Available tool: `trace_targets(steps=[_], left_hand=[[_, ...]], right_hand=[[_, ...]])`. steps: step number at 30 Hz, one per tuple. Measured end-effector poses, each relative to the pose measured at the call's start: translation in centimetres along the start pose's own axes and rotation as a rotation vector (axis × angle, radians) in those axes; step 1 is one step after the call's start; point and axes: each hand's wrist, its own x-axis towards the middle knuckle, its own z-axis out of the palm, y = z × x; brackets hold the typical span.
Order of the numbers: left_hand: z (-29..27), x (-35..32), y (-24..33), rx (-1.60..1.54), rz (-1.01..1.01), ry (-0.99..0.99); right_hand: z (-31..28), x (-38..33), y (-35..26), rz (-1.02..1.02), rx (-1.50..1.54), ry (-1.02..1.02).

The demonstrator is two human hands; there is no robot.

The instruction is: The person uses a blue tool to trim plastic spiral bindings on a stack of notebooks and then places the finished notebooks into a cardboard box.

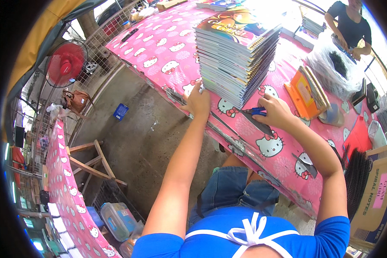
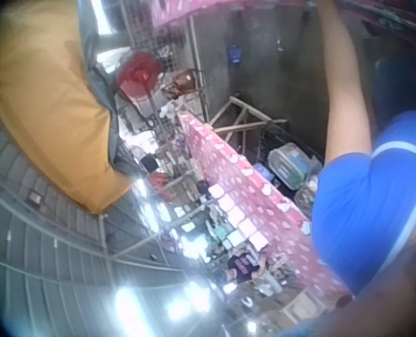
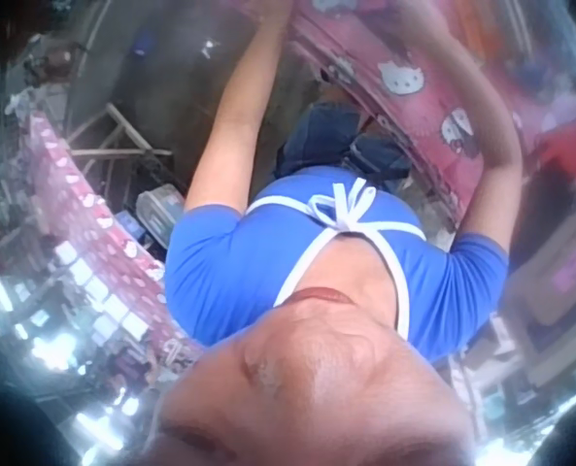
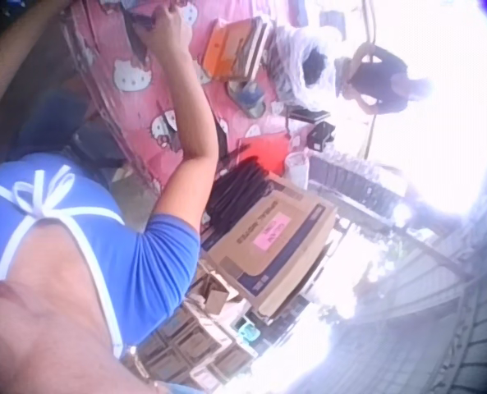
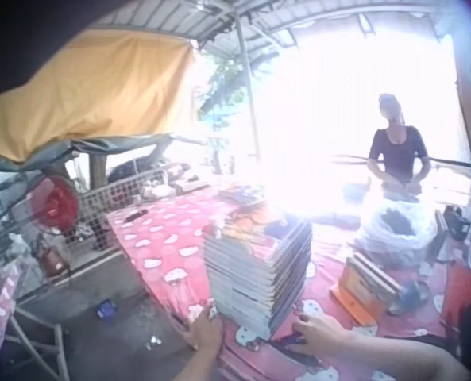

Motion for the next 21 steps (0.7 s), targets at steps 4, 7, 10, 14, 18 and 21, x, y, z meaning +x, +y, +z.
trace_targets(steps=[4,7,10,14,18,21], left_hand=[[0.0,-0.2,0.4,-0.005,-0.011,-0.019],[-0.2,-0.2,0.4,-0.015,-0.025,-0.029],[-0.1,-0.2,0.5,-0.022,-0.022,-0.033],[0.2,-0.5,0.7,-0.005,0.024,0.029],[-0.3,-0.4,0.1,0.070,0.009,-0.011],[-0.6,-0.3,-0.8,0.136,0.025,-0.051]], right_hand=[[0.3,-0.7,0.4,-0.097,-0.102,0.158],[1.1,-0.5,0.6,-0.115,-0.138,0.208],[1.3,-0.1,0.6,-0.087,-0.074,0.164],[-0.6,1.9,1.1,0.262,0.360,-0.232],[-2.0,3.8,1.3,0.596,0.710,-0.468],[-1.0,4.0,0.0,0.462,0.372,-0.395]])
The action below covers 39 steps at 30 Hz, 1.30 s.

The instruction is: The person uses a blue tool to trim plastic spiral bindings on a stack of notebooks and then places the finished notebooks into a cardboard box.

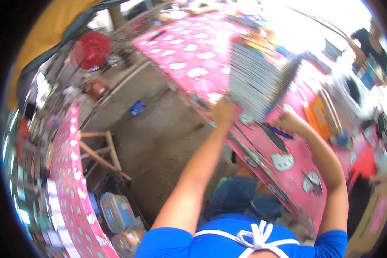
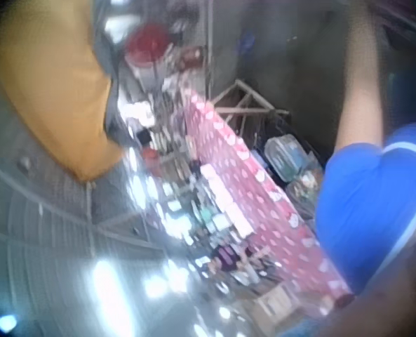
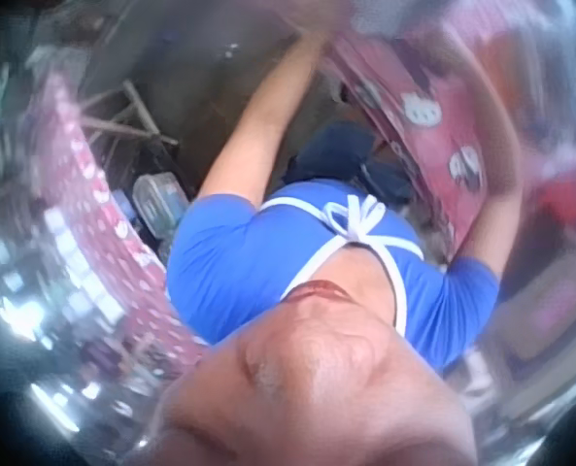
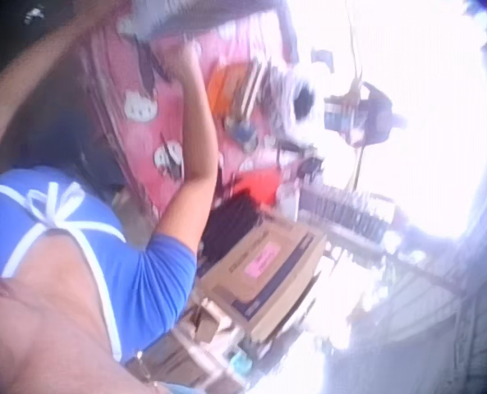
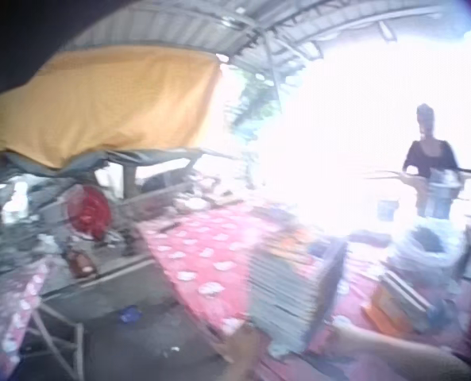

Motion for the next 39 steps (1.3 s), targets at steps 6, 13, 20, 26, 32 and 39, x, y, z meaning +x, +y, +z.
trace_targets(steps=[6,13,20,26,32,39], left_hand=[[-0.4,-0.8,2.3,-0.060,0.003,0.022],[-0.9,-0.5,0.8,-0.114,-0.014,0.078],[-2.3,-1.1,1.4,-0.186,0.023,-0.060],[-1.3,-0.8,1.4,-0.154,0.022,-0.028],[-0.9,-0.5,0.4,-0.224,0.099,0.000],[0.9,0.0,-0.5,-0.440,0.299,0.017]], right_hand=[[3.7,-7.0,2.5,-0.279,-0.408,0.555],[6.8,-11.3,7.1,-0.264,-0.296,0.690],[9.2,-13.2,6.9,-0.007,-0.434,0.835],[9.3,-12.1,10.4,-0.174,-0.263,0.925],[9.6,-11.9,11.1,-0.088,-0.307,0.947],[9.9,-11.2,9.7,0.035,-0.339,1.065]])
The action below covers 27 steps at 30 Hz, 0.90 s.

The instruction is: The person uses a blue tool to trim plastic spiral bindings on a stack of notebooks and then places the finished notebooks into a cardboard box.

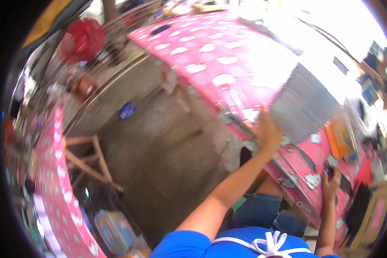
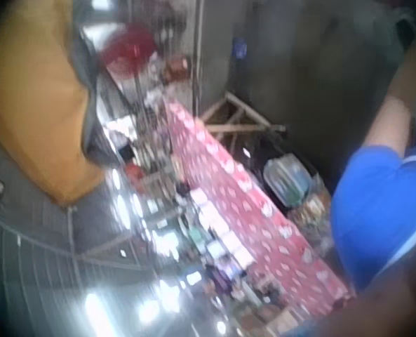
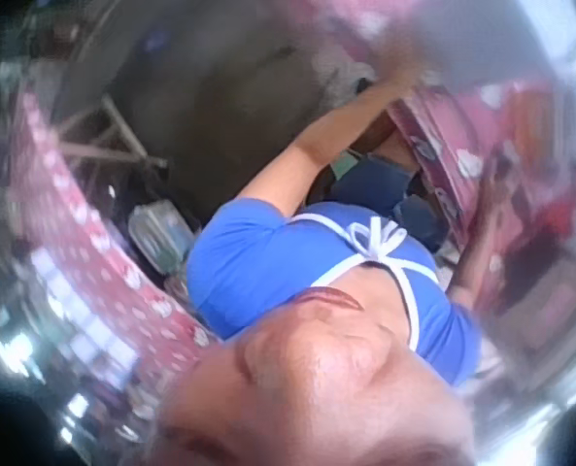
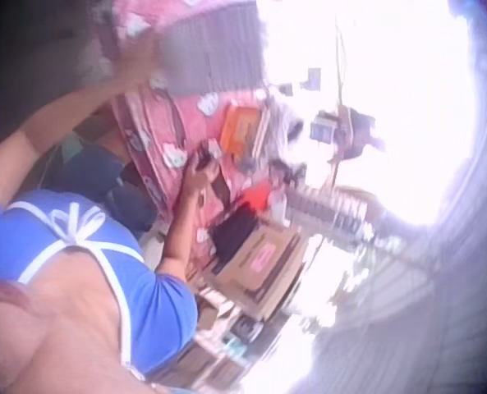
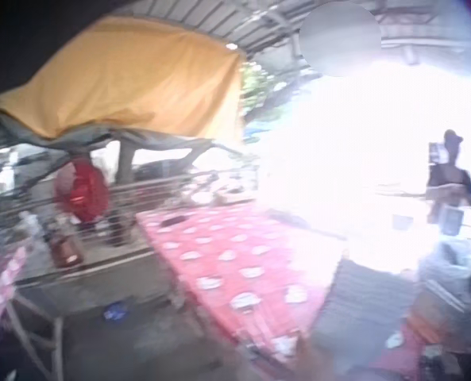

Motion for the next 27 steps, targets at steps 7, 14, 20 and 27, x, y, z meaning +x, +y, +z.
trace_targets(steps=[7,14,20,27], left_hand=[[0.2,0.4,0.6,0.157,0.001,-0.113],[0.3,0.0,-0.3,0.150,0.104,0.054],[0.6,-0.7,0.7,0.214,0.048,-0.091],[0.8,-1.0,-0.2,0.148,0.171,0.180]], right_hand=[[-1.3,-0.4,-1.3,0.120,0.048,-0.004],[-1.4,0.2,-0.9,0.120,0.120,-0.009],[-1.6,0.2,0.6,0.085,0.198,-0.007],[-1.8,0.4,0.9,0.037,0.214,-0.046]])
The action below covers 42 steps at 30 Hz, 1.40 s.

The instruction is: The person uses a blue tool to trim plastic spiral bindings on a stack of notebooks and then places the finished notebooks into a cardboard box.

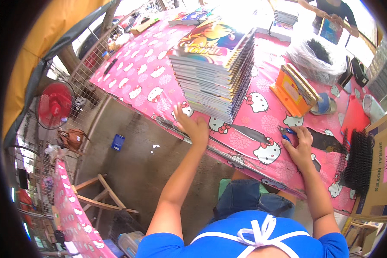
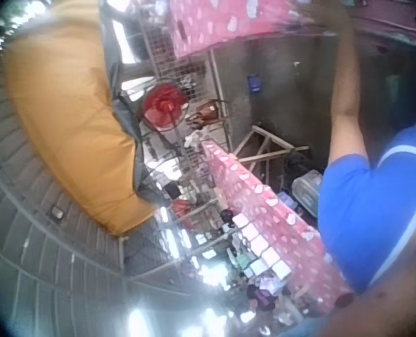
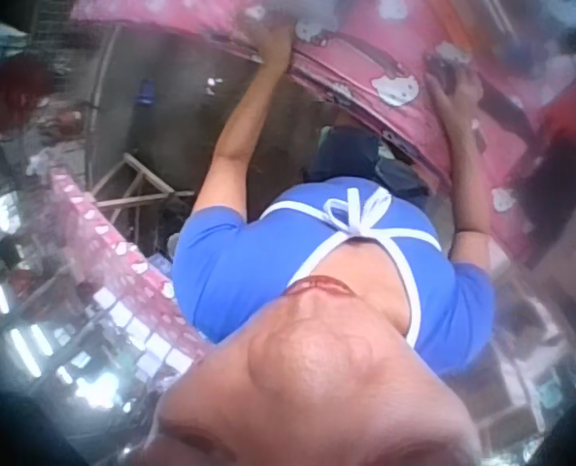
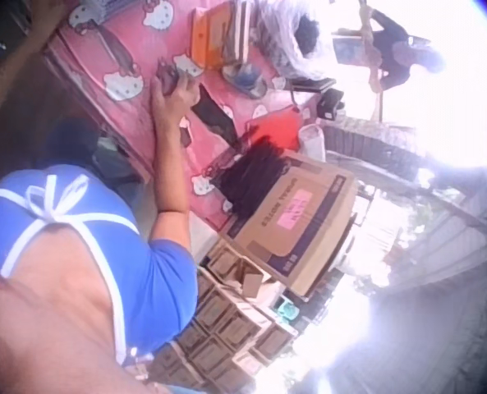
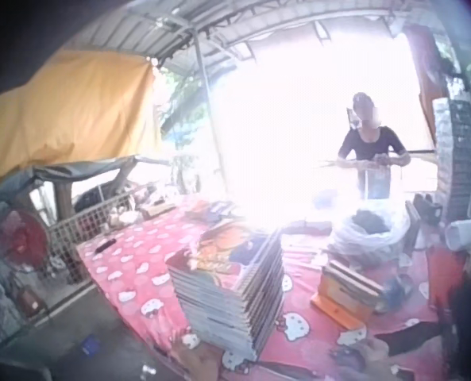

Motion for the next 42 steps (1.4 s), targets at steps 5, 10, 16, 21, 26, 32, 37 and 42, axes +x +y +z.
trace_targets(steps=[5,10,16,21,26,32,37,42], left_hand=[[-1.7,-8.9,10.0,0.129,0.406,-0.357],[-0.6,-10.3,10.3,0.326,0.648,-0.626],[-0.2,-9.5,10.7,0.334,0.644,-0.817],[0.5,-9.1,11.2,0.355,0.667,-0.850],[-0.4,-9.5,11.5,0.392,0.645,-0.860],[0.4,-9.4,11.2,0.371,0.672,-0.813],[-1.0,-9.7,11.4,0.409,0.596,-0.855],[0.1,-9.3,11.7,0.414,0.552,-0.871]], right_hand=[[-0.4,-0.4,0.6,0.041,-0.055,-0.042],[-6.1,-2.0,-3.3,-0.103,0.060,0.194],[-8.8,-8.6,2.4,0.085,0.580,-0.156],[-8.1,-7.9,3.2,0.084,0.424,-0.178],[-8.9,-7.5,3.5,-0.052,0.391,-0.261],[-8.3,-7.6,3.8,-0.164,0.246,-0.317],[-8.5,-7.6,3.0,-0.187,0.205,-0.343],[-9.3,-7.0,2.6,-0.157,0.178,-0.383]])
